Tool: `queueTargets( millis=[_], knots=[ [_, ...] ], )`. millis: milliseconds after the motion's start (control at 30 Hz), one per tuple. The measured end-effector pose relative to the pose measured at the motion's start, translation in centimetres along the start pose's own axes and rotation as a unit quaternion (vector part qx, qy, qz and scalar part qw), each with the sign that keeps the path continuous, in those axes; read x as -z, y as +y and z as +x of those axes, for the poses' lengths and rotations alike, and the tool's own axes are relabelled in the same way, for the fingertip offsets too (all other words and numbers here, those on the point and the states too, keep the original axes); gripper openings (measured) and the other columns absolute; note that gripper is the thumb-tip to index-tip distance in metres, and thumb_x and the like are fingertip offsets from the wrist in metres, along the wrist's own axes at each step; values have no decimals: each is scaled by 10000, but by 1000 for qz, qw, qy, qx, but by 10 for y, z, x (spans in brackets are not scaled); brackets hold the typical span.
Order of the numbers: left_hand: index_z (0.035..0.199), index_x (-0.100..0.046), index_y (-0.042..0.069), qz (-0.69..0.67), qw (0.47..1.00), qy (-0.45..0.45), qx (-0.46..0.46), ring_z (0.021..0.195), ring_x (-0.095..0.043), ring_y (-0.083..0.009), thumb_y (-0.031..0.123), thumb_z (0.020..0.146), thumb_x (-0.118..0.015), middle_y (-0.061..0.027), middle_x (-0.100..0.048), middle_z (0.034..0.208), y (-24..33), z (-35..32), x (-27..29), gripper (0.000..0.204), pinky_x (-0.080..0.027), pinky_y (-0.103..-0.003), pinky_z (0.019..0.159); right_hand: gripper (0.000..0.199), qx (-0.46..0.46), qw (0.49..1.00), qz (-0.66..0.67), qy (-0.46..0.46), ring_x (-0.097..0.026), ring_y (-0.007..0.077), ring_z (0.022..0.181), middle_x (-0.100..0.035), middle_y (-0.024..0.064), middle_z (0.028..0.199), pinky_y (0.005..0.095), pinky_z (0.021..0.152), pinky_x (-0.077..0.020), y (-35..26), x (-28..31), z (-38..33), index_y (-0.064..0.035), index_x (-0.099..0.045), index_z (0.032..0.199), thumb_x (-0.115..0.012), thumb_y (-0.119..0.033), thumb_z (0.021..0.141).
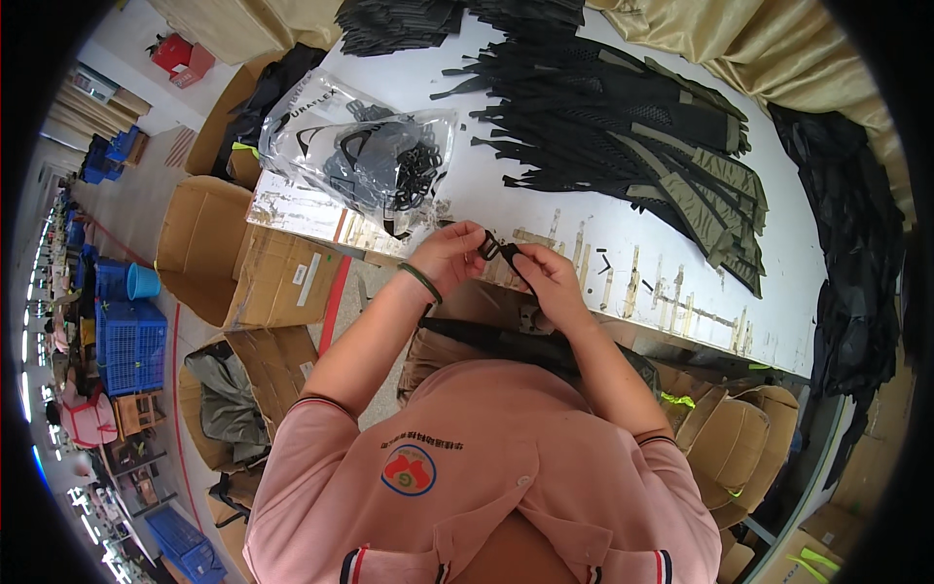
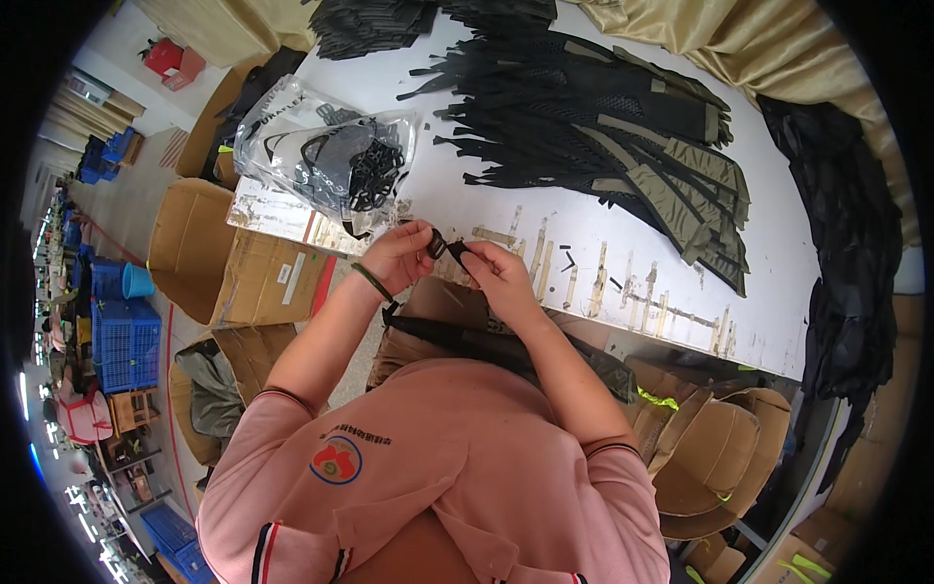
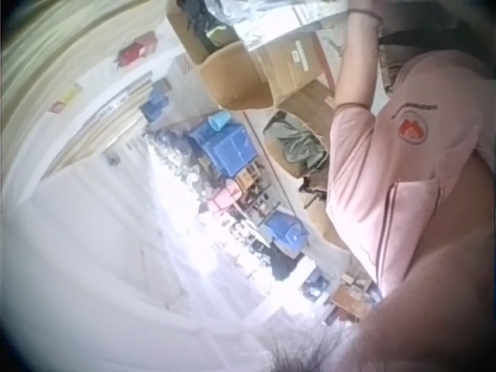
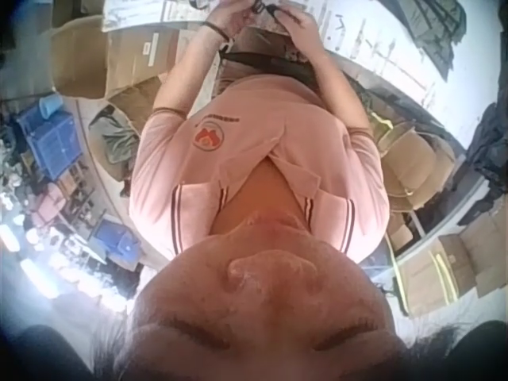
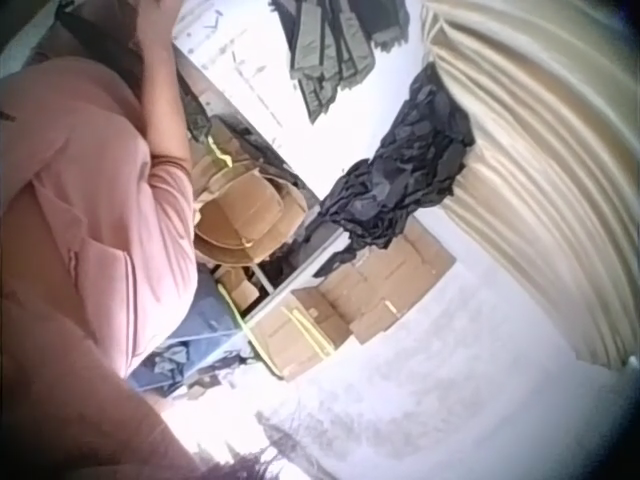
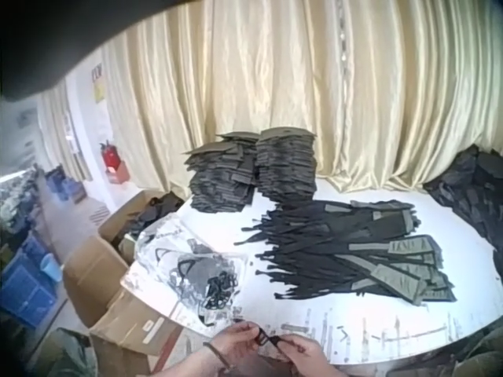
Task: The worker is inspecting and organizing green and black fabric straps, likely for sports or outdoor equipment, at a workstation.
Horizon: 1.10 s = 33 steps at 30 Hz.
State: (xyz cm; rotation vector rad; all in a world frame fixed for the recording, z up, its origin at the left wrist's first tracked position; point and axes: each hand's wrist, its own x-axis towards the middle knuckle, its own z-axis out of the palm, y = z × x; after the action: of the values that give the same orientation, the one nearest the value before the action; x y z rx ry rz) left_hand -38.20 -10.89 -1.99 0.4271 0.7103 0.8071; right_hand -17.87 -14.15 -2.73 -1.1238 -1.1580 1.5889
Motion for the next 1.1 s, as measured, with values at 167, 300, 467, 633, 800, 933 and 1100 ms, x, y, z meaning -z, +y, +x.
queueTargets(
  millis=[167,300,467,633,800,933,1100],
  knots=[
    [922,-557,82,-74,996,-35,23,620,-510,-98,200,901,-581,-12,-579,792,-24,4,2,122,-426,-220,575,170,-12,996,55,-69,-504,57,672,-595,-9,773,194,617,-416,-7,8,-4,-9,-623,1009,-580,-127,894],
    [942,-555,67,-101,989,-96,47,605,-476,-85,222,916,-548,-25,-578,806,-31,6,0,157,-406,-205,569,157,-21,992,38,-119,-507,54,678,-597,-12,774,196,615,-419,-9,9,-6,-11,-632,989,-579,-125,893],
    [923,-564,63,-108,989,-80,67,571,-463,-85,223,908,-548,-35,-587,797,-36,5,-2,161,-379,-204,509,144,-25,992,-2,-126,-508,58,669,-598,-19,764,206,609,-419,-20,5,-10,-2,-635,960,-593,-113,878],
    [934,-564,64,-104,989,-47,95,549,-452,-88,215,903,-546,-37,-589,803,-39,2,-1,155,-354,-206,464,121,61,976,-163,-132,-510,78,652,-596,17,749,223,601,-410,-24,8,-9,12,-633,907,-605,-92,849],
    [941,-551,76,-73,994,-61,57,552,-466,-97,207,909,-553,-32,-583,809,-42,2,2,135,-352,-200,459,103,116,975,-176,-72,-520,105,662,-560,53,738,244,590,-410,-24,-4,-14,20,-618,880,-596,-70,837],
    [880,-535,91,-69,997,-14,40,543,-500,-97,204,907,-572,-11,-558,741,-40,4,-1,122,-368,-216,467,103,157,962,-222,-31,-524,103,674,-552,51,732,250,610,-423,-16,-9,-15,5,-618,915,-601,-54,832],
    [879,-538,93,77,995,55,-19,544,-539,-107,205,901,-580,-26,-583,754,-42,4,-5,121,-405,-232,475,124,70,992,-100,-40,-567,173,692,-601,76,771,269,667,-456,-24,-7,-15,-30,-610,942,-611,-29,818]
  ],
)
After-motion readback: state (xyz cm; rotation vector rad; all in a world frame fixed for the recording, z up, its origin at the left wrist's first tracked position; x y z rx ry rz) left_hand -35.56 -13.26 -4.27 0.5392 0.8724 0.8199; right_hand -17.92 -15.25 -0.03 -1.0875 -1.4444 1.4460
